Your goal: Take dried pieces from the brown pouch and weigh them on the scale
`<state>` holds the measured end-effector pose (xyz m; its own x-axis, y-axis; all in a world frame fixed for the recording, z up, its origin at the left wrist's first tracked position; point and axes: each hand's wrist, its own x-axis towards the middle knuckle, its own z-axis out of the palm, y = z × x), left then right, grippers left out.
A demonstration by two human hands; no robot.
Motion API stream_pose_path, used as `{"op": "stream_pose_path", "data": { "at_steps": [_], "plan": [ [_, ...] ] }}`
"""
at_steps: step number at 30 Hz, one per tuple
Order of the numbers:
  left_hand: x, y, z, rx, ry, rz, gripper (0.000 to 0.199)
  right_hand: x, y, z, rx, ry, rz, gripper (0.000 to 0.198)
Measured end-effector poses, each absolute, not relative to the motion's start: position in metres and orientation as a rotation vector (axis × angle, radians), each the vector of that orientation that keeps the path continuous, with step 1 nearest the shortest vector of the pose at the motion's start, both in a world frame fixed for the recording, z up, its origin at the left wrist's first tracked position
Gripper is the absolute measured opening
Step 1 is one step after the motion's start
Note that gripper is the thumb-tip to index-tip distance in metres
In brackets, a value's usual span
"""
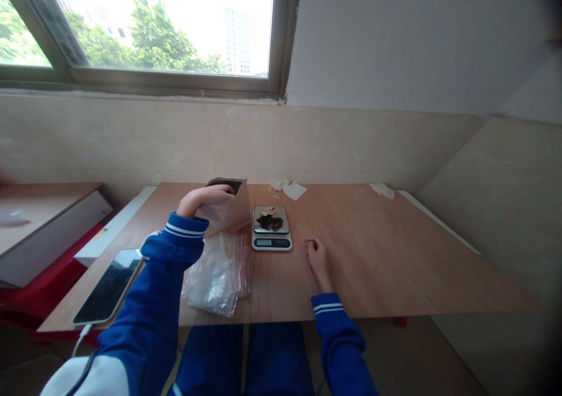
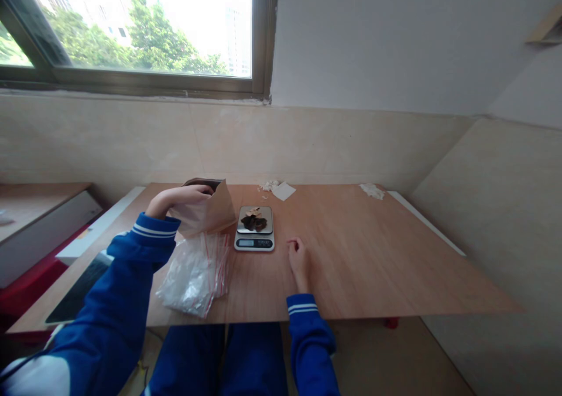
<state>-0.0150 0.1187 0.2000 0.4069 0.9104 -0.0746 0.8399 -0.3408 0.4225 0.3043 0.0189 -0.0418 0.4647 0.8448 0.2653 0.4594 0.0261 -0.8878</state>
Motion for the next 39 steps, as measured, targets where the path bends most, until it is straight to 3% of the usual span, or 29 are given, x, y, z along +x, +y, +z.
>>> {"op": "stream_pose_path", "data": {
  "at_steps": [19, 28, 39],
  "plan": [
    [-0.031, 0.131, 0.200, 2.129, 1.366, 0.261, 0.034, 0.305, 0.020, -0.045, -1.618, -1.169, 0.454, 0.032],
    [-0.034, 0.133, 0.198, 1.984, 1.280, 0.103, 0.043, 0.305, 0.020, -0.043, -1.609, -1.160, 0.459, 0.031],
    [-0.036, 0.143, 0.198, 2.328, 1.140, 0.487, 0.041, 0.301, 0.017, -0.035, -1.596, -1.119, 0.465, 0.030]
  ]
}}
